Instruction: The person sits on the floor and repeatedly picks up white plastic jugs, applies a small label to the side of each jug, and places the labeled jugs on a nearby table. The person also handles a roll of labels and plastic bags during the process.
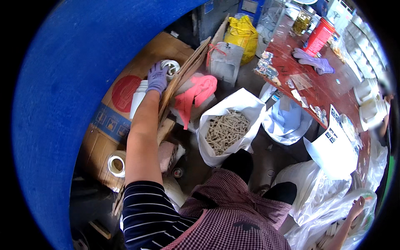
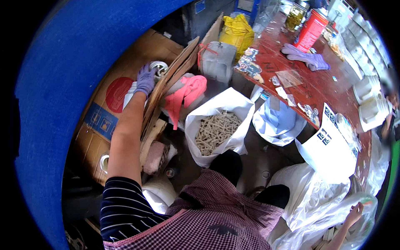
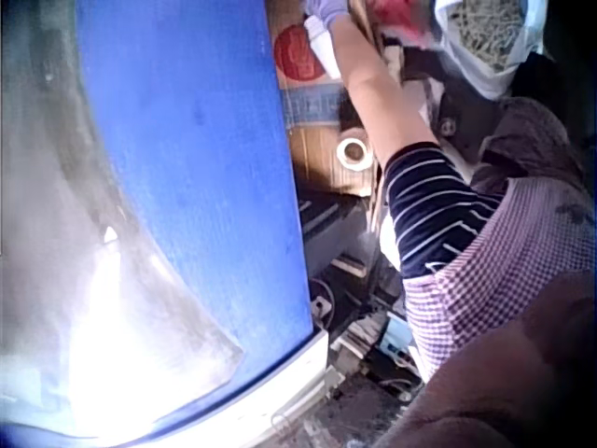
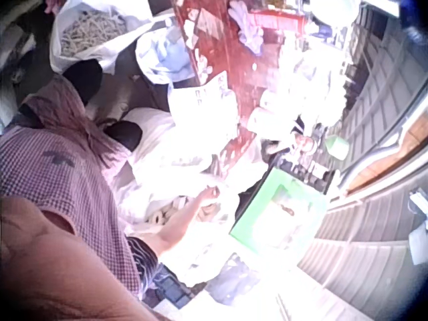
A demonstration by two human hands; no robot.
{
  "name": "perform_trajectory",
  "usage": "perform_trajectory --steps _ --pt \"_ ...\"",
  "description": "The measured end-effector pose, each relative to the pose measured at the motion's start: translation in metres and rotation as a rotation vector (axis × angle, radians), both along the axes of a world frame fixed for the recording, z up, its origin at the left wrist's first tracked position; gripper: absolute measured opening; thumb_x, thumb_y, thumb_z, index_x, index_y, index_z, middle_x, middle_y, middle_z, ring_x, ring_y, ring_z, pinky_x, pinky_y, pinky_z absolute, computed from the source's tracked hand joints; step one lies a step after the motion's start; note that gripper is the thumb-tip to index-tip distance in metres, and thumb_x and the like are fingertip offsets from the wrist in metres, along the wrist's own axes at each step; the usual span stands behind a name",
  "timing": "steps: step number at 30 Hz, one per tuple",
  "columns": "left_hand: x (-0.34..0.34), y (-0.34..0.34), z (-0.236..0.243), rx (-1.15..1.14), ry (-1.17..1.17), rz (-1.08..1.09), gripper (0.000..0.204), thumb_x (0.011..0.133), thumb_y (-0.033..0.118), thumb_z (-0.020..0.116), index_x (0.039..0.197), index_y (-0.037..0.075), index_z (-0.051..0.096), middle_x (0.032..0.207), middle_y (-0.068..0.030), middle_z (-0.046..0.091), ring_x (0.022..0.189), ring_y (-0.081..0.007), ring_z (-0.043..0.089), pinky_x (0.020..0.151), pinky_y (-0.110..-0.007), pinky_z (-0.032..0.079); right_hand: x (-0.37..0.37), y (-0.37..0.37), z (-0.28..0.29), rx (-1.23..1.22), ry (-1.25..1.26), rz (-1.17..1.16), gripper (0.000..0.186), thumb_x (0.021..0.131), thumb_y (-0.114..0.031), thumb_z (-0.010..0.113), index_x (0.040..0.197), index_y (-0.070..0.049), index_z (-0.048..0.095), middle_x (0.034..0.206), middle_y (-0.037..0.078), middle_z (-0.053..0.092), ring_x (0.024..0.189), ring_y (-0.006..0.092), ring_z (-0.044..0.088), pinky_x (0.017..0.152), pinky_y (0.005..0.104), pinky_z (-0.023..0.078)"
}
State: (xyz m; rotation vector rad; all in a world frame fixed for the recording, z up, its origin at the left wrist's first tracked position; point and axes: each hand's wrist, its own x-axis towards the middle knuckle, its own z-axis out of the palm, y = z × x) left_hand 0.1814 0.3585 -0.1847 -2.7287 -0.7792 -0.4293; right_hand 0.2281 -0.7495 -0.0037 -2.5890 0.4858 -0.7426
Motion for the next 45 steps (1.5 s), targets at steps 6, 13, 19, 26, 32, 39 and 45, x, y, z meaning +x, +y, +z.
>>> perform_trajectory --steps 6,13,19,26,32,39,45 --pt "-0.041 -0.005 0.028 -0.285 -0.256 0.029 0.047 0.069 0.034 0.082 0.103 0.005 0.070 0.145 -0.0212 0.046 0.130 -0.0359 0.047 0.108 -0.042 0.039 -0.009 0.094 0.017 0.050 -0.026 0.288 0.025 0.102 -0.019 0.051 0.116 -0.001 0.061 0.100 0.004 0.065 0.071 0.0108 0.058 0.062 0.0255 0.046" --pt "-0.155 -0.150 0.132 -0.302 -0.706 -0.415 0.055 0.067 0.012 0.088 0.116 0.000 0.067 0.148 -0.0188 0.043 0.132 -0.0272 0.048 0.102 -0.035 0.047 -0.036 0.342 0.009 0.189 -0.013 0.969 0.012 0.094 0.002 0.055 0.103 0.003 0.062 0.112 0.011 0.060 0.088 0.0155 0.061 0.076 0.0242 0.051" --pt "-0.201 -0.267 0.173 -1.022 -0.836 -0.376 0.029 0.067 0.004 0.078 0.086 0.005 0.056 0.101 -0.0072 0.064 0.091 -0.0151 0.060 0.082 -0.028 0.050 -0.060 0.474 0.029 0.237 -0.134 1.499 0.016 0.090 0.003 0.056 0.103 0.003 0.066 0.100 0.015 0.067 0.088 0.0263 0.066 0.078 0.0323 0.052" --pt "-0.118 -0.373 0.117 -1.550 -0.402 -0.816 0.091 0.068 0.025 0.084 0.143 0.002 0.038 0.128 -0.0113 0.053 0.120 -0.0219 0.051 0.104 -0.035 0.040 -0.090 0.480 0.017 -0.009 -0.296 1.669 0.033 0.083 -0.016 0.069 0.115 -0.008 0.067 0.116 0.008 0.068 0.109 0.0256 0.063 0.091 0.0410 0.046" --pt "-0.098 -0.469 0.100 -2.262 0.158 -0.885 0.150 0.047 0.050 0.095 0.158 0.004 0.005 0.147 -0.0120 0.041 0.131 -0.0211 0.044 0.111 -0.035 0.033 -0.131 0.430 -0.025 0.105 -0.057 1.556 0.029 0.094 -0.024 0.059 0.115 -0.004 0.060 0.098 0.011 0.067 0.096 0.0274 0.065 0.094 0.0397 0.044" --pt "-0.099 -0.486 0.104 -2.210 0.385 -0.957 0.153 0.043 0.040 0.098 0.157 0.002 0.003 0.157 -0.0093 0.027 0.135 -0.0202 0.040 0.113 -0.037 0.031 -0.136 0.429 -0.033 -0.061 -0.011 1.528 0.022 0.094 -0.022 0.059 0.094 0.000 0.055 0.073 0.017 0.063 0.072 0.0337 0.066 0.068 0.0408 0.053" --pt "-0.132 -0.465 0.148 -2.108 0.157 -0.852 0.134 0.057 0.016 0.093 0.158 0.006 0.005 0.127 -0.0154 0.059 0.114 -0.0232 0.059 0.102 -0.036 0.045 -0.141 0.456 -0.020 0.142 -0.133 1.720 0.025 0.094 -0.024 0.058 0.086 0.000 0.054 0.061 0.013 0.056 0.059 0.0322 0.061 0.059 0.0419 0.050"
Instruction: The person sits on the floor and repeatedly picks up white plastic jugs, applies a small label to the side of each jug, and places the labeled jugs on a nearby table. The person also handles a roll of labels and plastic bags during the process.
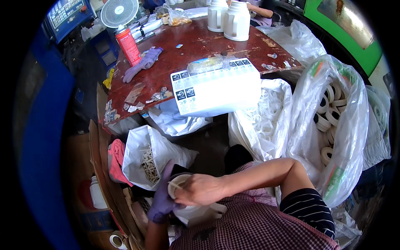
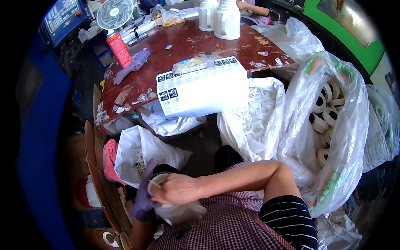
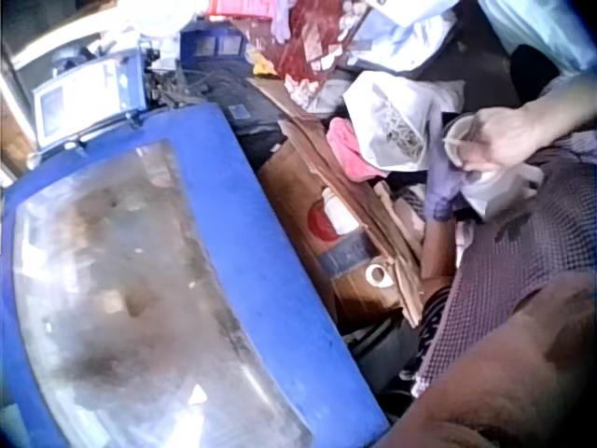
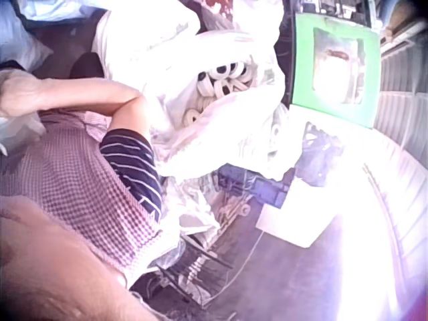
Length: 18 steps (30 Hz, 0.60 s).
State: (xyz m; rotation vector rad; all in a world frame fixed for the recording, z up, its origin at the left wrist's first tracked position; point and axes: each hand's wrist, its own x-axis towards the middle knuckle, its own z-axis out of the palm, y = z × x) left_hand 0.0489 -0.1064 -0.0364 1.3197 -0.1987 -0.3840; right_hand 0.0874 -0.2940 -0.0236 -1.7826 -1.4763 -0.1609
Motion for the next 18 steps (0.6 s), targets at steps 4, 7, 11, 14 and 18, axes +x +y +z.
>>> perform_trajectory --steps 4,7,11,14,18 --pt "-0.004 0.039 0.037 0.487 -0.504 0.225 0.132 0.054 0.023 0.095 0.155 0.002 0.013 0.126 -0.0166 0.058 0.114 -0.0287 0.059 0.100 -0.040 0.047 0.031 0.038 0.020 0.075 -0.264 0.274 0.021 0.089 -0.022 0.060 0.086 -0.002 0.057 0.059 0.009 0.057 0.059 0.0300 0.061 0.063 0.0403 0.051" --pt "0.022 0.059 0.029 0.523 -0.507 0.581 0.123 0.059 0.021 0.092 0.154 0.000 0.017 0.135 -0.0176 0.051 0.121 -0.0282 0.055 0.104 -0.040 0.043 0.074 0.062 0.037 -0.064 -0.544 0.105 0.025 0.083 -0.022 0.061 0.098 -0.002 0.064 0.080 0.010 0.067 0.086 0.0309 0.066 0.089 0.0415 0.049" --pt "0.070 0.090 0.004 0.730 -0.577 0.900 0.111 0.061 0.008 0.085 0.152 -0.001 0.022 0.141 -0.0164 0.048 0.129 -0.0289 0.049 0.110 -0.039 0.037 0.150 0.041 0.062 0.053 -0.621 -0.007 0.031 0.081 -0.016 0.061 0.109 -0.005 0.068 0.109 0.009 0.068 0.111 0.0315 0.061 0.096 0.0418 0.048" --pt "0.083 0.105 -0.010 0.844 -0.602 1.056 0.105 0.061 0.003 0.081 0.151 -0.001 0.027 0.140 -0.0156 0.049 0.130 -0.0293 0.047 0.112 -0.040 0.034 0.245 -0.016 0.084 0.192 -0.523 -0.245 0.021 0.083 -0.010 0.062 0.103 -0.004 0.064 0.106 0.012 0.064 0.097 0.0342 0.063 0.083 0.0420 0.053" --pt "0.079 0.103 -0.012 0.910 -0.555 1.080 0.108 0.058 0.011 0.082 0.151 -0.001 0.028 0.143 -0.0167 0.046 0.133 -0.0301 0.045 0.113 -0.040 0.034 0.373 -0.110 0.110 0.096 -0.388 -0.892 0.030 0.086 -0.010 0.064 0.114 -0.001 0.062 0.110 0.021 0.062 0.100 0.0372 0.064 0.088 0.0413 0.052"
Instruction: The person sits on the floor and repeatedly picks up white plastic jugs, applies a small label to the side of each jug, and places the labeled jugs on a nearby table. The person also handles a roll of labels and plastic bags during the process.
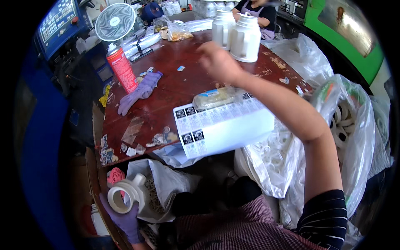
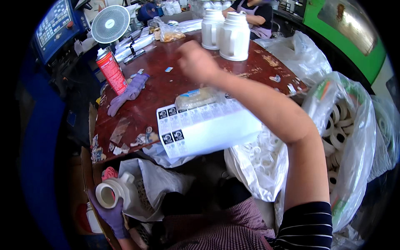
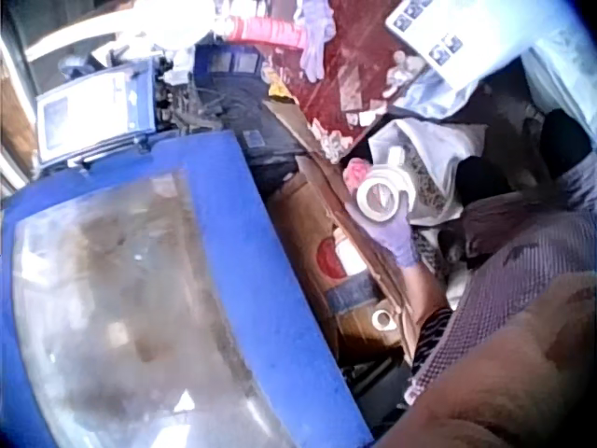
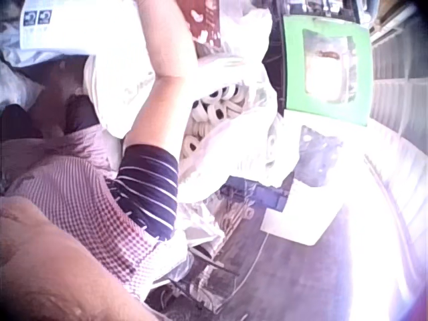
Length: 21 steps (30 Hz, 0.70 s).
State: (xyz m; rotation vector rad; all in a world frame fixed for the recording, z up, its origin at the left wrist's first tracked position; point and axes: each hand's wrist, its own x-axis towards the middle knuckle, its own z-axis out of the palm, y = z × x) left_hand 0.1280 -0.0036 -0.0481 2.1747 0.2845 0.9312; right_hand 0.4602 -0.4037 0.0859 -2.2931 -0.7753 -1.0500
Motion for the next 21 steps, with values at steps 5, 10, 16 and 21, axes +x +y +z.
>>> perform_trajectory --steps 5,10,16,21 --pt "-0.002 -0.043 0.013 -0.062 0.029 -0.278 0.112 0.057 0.018 0.085 0.151 -0.001 0.026 0.141 -0.0186 0.048 0.129 -0.0324 0.049 0.109 -0.043 0.038 0.133 -0.066 0.015 0.133 0.462 -0.486 0.062 0.083 -0.027 0.069 0.125 0.014 0.050 0.124 0.033 0.058 0.117 0.0421 0.058 0.101 0.0424 0.047" --pt "0.014 -0.073 0.021 -0.075 0.454 -0.297 0.096 0.057 0.023 0.091 0.139 0.006 0.044 0.127 -0.0165 0.056 0.117 -0.0344 0.055 0.103 -0.048 0.042 0.222 -0.078 -0.014 0.327 0.508 -0.632 0.058 0.083 -0.033 0.068 0.116 0.013 0.058 0.116 0.030 0.063 0.109 0.0393 0.064 0.096 0.0405 0.050" --pt "0.031 -0.080 -0.003 -0.002 0.217 -0.409 0.095 0.057 0.020 0.091 0.137 0.003 0.044 0.127 -0.0165 0.057 0.116 -0.0338 0.056 0.101 -0.047 0.043 0.232 -0.075 -0.012 0.260 0.573 -0.612 0.047 0.089 -0.032 0.061 0.117 0.006 0.062 0.116 0.028 0.065 0.112 0.0401 0.063 0.096 0.0438 0.050" --pt "0.021 -0.067 -0.013 0.037 0.111 -0.330 0.095 0.060 0.023 0.091 0.140 0.003 0.043 0.129 -0.0165 0.056 0.118 -0.0331 0.055 0.104 -0.046 0.042 0.152 -0.029 0.010 0.293 0.408 -0.351 0.037 0.097 -0.031 0.056 0.107 0.004 0.063 0.106 0.026 0.067 0.101 0.0405 0.066 0.089 0.0466 0.051"
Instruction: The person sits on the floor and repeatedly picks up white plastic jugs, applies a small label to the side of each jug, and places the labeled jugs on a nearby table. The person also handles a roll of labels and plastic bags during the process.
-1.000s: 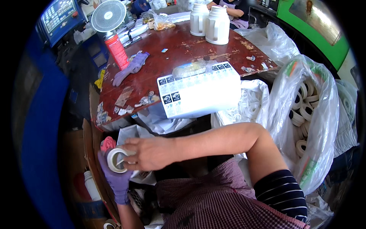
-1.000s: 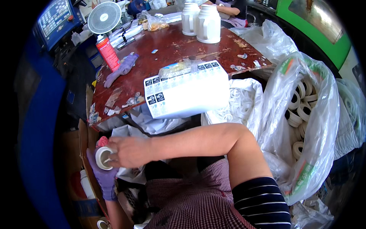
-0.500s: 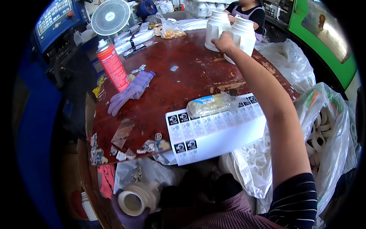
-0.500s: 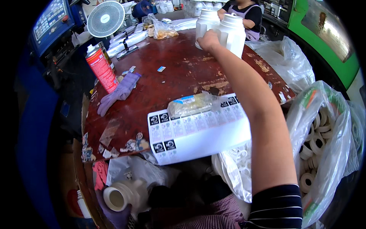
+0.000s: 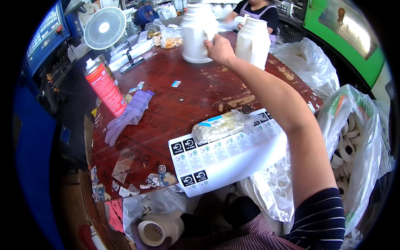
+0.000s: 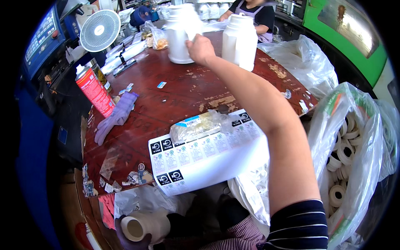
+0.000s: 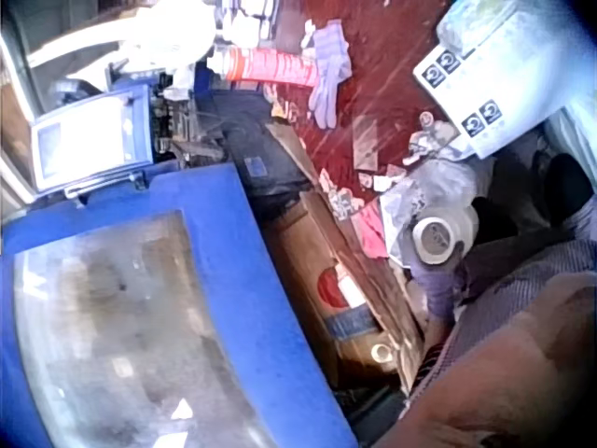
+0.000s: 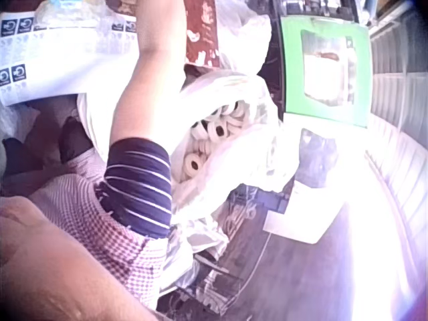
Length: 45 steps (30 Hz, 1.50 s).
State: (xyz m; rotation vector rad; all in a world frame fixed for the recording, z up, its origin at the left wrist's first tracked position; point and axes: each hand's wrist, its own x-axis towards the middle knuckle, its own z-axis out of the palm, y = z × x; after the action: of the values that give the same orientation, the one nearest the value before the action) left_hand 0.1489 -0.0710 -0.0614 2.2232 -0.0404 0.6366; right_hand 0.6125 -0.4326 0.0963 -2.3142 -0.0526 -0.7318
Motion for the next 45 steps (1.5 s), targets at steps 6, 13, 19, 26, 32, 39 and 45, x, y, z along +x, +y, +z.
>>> perform_trajectory --steps 6,13,19,26,32,39,45 --pt "-0.009 0.038 0.014 0.157 -0.195 0.392 0.094 0.063 0.010 0.079 0.147 -0.001 0.038 0.141 -0.0172 0.049 0.130 -0.0318 0.048 0.112 -0.042 0.036 -0.186 -0.047 0.012 0.067 -0.372 0.215 0.027 0.097 -0.025 0.060 0.101 0.001 0.060 0.084 0.021 0.066 0.074 0.0301 0.064 0.069 0.0379 0.050" --pt "-0.040 0.037 0.020 0.084 -0.256 0.453 0.098 0.063 0.011 0.084 0.147 0.000 0.037 0.144 -0.0180 0.047 0.131 -0.0310 0.048 0.110 -0.042 0.038 -0.281 -0.164 -0.015 -0.164 -0.391 -0.331 0.030 0.101 -0.028 0.053 0.098 0.002 0.056 0.081 0.022 0.068 0.076 0.0412 0.066 0.067 0.0459 0.050" --pt "-0.052 -0.023 0.048 0.073 -0.182 0.187 0.103 0.051 0.013 0.086 0.142 0.000 0.040 0.133 -0.0150 0.053 0.121 -0.0310 0.054 0.105 -0.041 0.043 -0.249 -0.235 -0.047 -0.208 0.032 -0.424 0.054 0.096 -0.046 0.051 0.093 0.007 0.060 0.085 0.030 0.066 0.086 0.0440 0.066 0.077 0.0500 0.049" --pt "-0.072 -0.071 0.029 0.059 -0.122 -0.072 0.108 0.052 0.017 0.089 0.143 -0.002 0.033 0.133 -0.0139 0.052 0.122 -0.0300 0.052 0.106 -0.043 0.042 -0.320 -0.228 -0.091 -0.309 -0.293 -0.229 0.035 0.091 -0.032 0.069 0.100 0.002 0.064 0.090 0.019 0.066 0.076 0.0308 0.068 0.068 0.0379 0.052" --pt "-0.066 -0.106 0.025 -0.226 0.055 -0.256 0.101 0.057 0.014 0.090 0.140 -0.005 0.034 0.128 -0.0134 0.054 0.117 -0.0264 0.055 0.104 -0.039 0.042 -0.386 -0.163 -0.267 -0.386 0.246 -0.050 0.017 0.089 -0.019 0.063 0.102 -0.011 0.072 0.097 0.016 0.067 0.093 0.0352 0.067 0.081 0.0452 0.054" --pt "-0.070 -0.110 0.037 -0.169 0.071 -0.321 0.077 0.059 0.007 0.087 0.125 0.000 0.048 0.111 -0.0097 0.057 0.108 -0.0224 0.058 0.096 -0.035 0.047 -0.381 -0.154 -0.227 -0.447 0.080 -0.162 0.014 0.090 -0.021 0.063 0.092 -0.012 0.075 0.085 0.012 0.064 0.073 0.0328 0.067 0.065 0.0450 0.053" --pt "-0.072 -0.117 0.030 -0.086 0.126 -0.434 0.095 0.055 0.011 0.091 0.134 -0.003 0.040 0.120 -0.0132 0.058 0.111 -0.0247 0.059 0.099 -0.036 0.046 -0.456 0.000 -0.177 0.096 0.150 0.567 0.017 0.088 0.001 0.065 0.104 0.000 0.072 0.082 0.009 0.061 0.073 0.0184 0.056 0.069 0.0295 0.047"
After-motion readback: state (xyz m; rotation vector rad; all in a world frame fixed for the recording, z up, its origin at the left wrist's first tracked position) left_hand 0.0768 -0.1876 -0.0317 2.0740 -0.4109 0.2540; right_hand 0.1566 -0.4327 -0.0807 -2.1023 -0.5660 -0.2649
